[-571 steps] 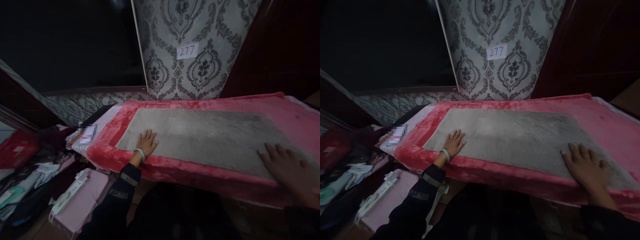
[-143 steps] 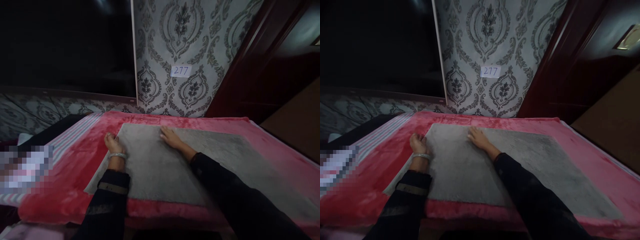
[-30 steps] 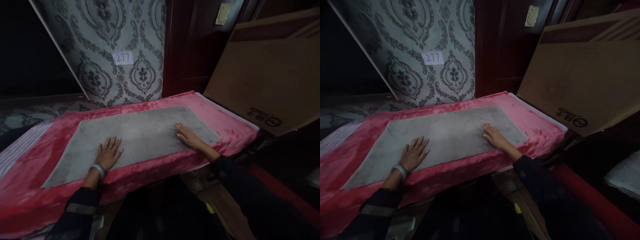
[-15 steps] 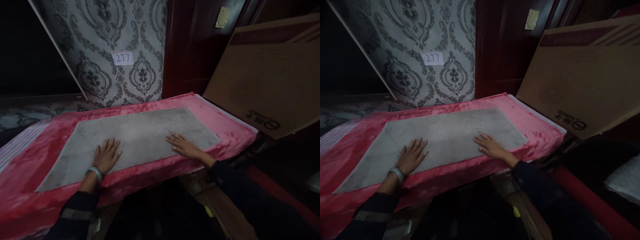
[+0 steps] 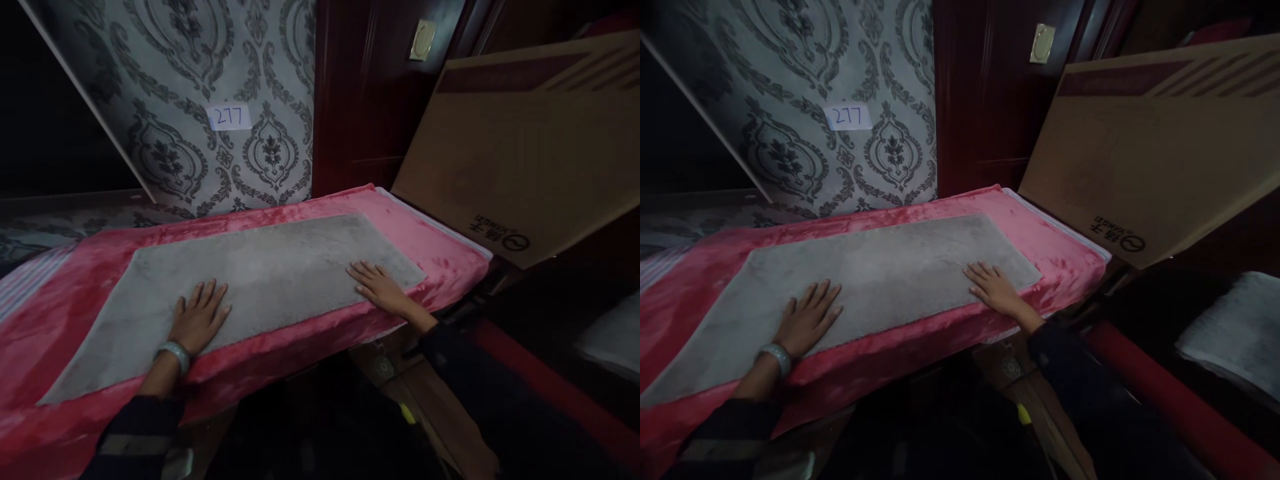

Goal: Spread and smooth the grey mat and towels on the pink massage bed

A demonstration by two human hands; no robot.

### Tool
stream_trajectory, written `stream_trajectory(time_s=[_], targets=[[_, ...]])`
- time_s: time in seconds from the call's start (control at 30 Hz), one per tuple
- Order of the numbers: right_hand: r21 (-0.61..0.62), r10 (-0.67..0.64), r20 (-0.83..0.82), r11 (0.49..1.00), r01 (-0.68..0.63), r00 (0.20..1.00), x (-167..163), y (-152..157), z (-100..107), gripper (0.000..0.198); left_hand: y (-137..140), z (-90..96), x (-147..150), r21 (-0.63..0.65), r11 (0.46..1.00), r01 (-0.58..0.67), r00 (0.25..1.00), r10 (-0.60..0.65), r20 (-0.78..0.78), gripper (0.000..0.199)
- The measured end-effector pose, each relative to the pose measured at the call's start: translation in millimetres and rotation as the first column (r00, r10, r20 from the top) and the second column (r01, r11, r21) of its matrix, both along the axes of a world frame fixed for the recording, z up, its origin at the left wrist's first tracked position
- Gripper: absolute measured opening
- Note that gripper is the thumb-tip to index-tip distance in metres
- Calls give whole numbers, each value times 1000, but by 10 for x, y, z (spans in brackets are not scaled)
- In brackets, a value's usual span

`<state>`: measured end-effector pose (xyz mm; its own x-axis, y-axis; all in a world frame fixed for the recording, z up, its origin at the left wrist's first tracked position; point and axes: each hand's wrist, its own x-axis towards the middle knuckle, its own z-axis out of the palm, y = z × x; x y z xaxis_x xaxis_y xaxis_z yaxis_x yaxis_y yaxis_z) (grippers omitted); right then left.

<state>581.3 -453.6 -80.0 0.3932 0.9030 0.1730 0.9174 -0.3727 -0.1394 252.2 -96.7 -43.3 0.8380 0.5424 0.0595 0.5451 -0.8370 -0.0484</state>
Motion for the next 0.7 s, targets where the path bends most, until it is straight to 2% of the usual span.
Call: stream_trajectory(time_s=[0.2,0.37,0.47,0.57,0.7], targets=[[87,59,-43,995,-55,997,-395,-215,-63,57,38,-31,9,-1,1000,3,1000,-3,13,63],[208,60,-117,978,-34,991,-359,-337,-81,56,37,11,-59,-26,1000,6,1000,-6,0,66],[280,-95,-92,953,117,991,-136,-431,-66,58,85,1,-259,-29,999,-25,1000,25,17,71],[264,-289,-59,919,294,955,99,-579,-87,61,220,-59,-586,-26,992,-124,989,125,77,73],[187,-352,-8,919,347,936,218,-773,-193,58,338,-50,-1037,-31,949,-312,943,314,110,73]])
